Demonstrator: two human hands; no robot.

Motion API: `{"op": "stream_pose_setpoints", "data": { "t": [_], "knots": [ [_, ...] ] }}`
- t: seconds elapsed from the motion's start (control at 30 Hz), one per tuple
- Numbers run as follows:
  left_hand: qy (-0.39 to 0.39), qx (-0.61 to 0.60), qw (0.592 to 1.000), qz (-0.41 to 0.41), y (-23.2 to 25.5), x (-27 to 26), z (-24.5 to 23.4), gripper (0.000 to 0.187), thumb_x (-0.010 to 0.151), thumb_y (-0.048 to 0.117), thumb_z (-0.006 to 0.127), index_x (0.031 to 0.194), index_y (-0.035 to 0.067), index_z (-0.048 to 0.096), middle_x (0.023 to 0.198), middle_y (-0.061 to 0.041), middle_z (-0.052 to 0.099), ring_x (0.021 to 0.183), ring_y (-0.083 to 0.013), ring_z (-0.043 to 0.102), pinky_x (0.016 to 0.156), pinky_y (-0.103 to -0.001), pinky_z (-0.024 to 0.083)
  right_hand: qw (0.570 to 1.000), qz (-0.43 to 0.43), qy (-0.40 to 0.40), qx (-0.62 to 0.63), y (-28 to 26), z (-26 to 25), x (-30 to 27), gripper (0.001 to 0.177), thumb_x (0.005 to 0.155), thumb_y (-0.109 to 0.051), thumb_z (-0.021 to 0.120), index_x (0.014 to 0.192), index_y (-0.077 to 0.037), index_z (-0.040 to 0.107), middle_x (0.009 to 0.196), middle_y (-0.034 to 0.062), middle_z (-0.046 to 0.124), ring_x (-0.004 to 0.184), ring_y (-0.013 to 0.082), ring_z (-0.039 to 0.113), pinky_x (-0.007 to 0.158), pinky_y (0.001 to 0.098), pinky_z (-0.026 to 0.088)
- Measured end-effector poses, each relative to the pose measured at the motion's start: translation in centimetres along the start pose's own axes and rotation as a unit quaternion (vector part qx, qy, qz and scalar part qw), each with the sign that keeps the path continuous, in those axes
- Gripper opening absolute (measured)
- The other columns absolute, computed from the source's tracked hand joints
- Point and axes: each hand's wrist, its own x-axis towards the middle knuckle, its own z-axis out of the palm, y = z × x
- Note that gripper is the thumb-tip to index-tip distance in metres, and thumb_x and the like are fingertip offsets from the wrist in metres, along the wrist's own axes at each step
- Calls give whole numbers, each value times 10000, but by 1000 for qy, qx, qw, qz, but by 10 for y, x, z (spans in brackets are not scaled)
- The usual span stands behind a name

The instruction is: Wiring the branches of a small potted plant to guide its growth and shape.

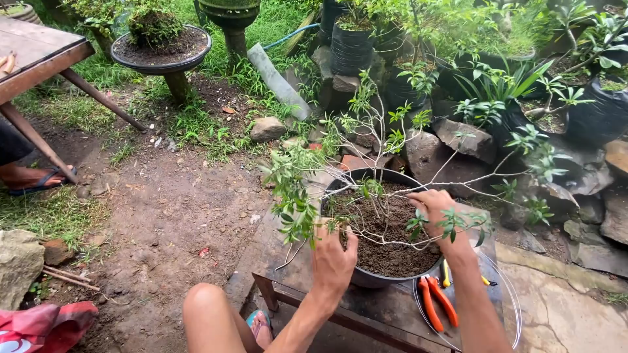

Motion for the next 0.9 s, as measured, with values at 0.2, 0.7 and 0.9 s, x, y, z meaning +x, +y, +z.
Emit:
{"op": "stream_pose_setpoints", "data": {
  "t": [0.2, 0.7, 0.9],
  "knots": [
    [-1, -82, 994, 76, 11, -2, 8, 279, 992, 119, 517, 1218, 18, 645, 1102, -175, 766, 1071, -318, 728, 1172, -562, 341, 977, -158, 8, -140, 102, 100, 70, 199, 923, -286, 665, 1055, -227, 801, 990, 65, 784, 866, 316, 733, 772, 457, 602],
    [36, 22, 996, 76, -6, -5, 34, 324, 981, 169, 582, 1300, 119, 565, 1159, -100, 665, 1083, -243, 630, 990, -416, 484, 927, -174, 40, -330, 79, 94, 67, 259, 947, -349, 608, 977, -102, 682, 950, 86, 659, 790, 207, 606, 681, 334, 560],
    [24, -88, 994, 60, 2, -8, 16, 283, 1018, 183, 550, 1300, 156, 556, 1200, -110, 622, 1113, -232, 625, 1051, -442, 540, 999, 48, -10, -3, 6, 28, 9, 218, 1083, -151, 455, 884, -147, 545, 749, -8, 504, 622, 115, 427, 567, 288, 404]
  ]
}}
